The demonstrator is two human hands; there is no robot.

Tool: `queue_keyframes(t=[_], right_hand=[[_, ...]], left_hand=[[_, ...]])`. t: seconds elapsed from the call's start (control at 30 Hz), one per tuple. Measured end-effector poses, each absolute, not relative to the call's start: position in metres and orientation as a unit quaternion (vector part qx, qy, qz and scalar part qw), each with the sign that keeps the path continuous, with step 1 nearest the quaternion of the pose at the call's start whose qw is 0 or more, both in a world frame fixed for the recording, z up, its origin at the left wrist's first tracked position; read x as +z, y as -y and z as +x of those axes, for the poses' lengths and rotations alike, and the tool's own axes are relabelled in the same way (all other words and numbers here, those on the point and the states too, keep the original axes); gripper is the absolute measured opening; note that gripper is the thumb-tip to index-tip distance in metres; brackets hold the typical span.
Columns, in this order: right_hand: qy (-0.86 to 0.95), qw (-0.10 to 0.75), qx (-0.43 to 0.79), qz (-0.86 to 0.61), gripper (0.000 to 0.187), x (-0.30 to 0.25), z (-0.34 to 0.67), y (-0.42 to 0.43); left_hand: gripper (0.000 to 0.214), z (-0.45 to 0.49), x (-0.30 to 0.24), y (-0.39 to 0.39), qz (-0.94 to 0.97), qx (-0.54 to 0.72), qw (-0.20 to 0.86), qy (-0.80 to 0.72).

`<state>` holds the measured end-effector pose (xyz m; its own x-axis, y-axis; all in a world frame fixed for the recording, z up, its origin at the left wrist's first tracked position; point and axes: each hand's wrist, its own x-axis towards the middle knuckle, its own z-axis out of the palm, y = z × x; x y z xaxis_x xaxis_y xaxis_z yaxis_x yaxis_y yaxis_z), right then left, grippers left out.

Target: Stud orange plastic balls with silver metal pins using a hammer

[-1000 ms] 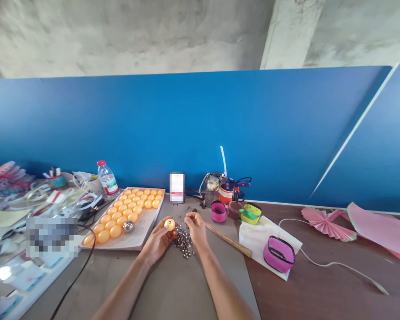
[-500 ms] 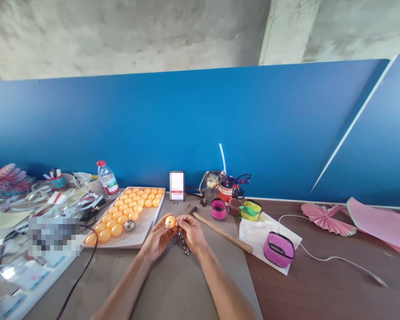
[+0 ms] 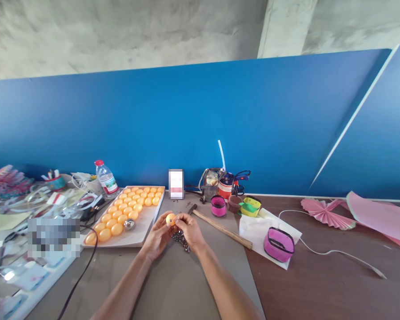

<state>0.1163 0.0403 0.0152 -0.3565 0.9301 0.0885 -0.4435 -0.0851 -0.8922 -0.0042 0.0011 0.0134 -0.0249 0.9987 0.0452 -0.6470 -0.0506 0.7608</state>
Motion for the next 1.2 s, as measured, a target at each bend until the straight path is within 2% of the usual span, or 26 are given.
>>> queue_keyframes(t=[0.63,0.97,1.2], right_hand=[[0.520,0.492,0.621,-0.319,0.010,0.015,0.117,-0.042],[0.502,0.478,0.643,-0.326,0.012,0.010,0.115,-0.042],[0.499,0.476,0.633,-0.351,0.018,0.007,0.114,-0.043]], left_hand=[[0.037,-0.002,0.010,-0.001,0.347,0.673,0.561,-0.336],[0.036,-0.002,0.002,-0.004,0.382,0.669,0.521,-0.369],[0.044,-0.003,-0.003,-0.005,0.399,0.662,0.488,-0.405]])
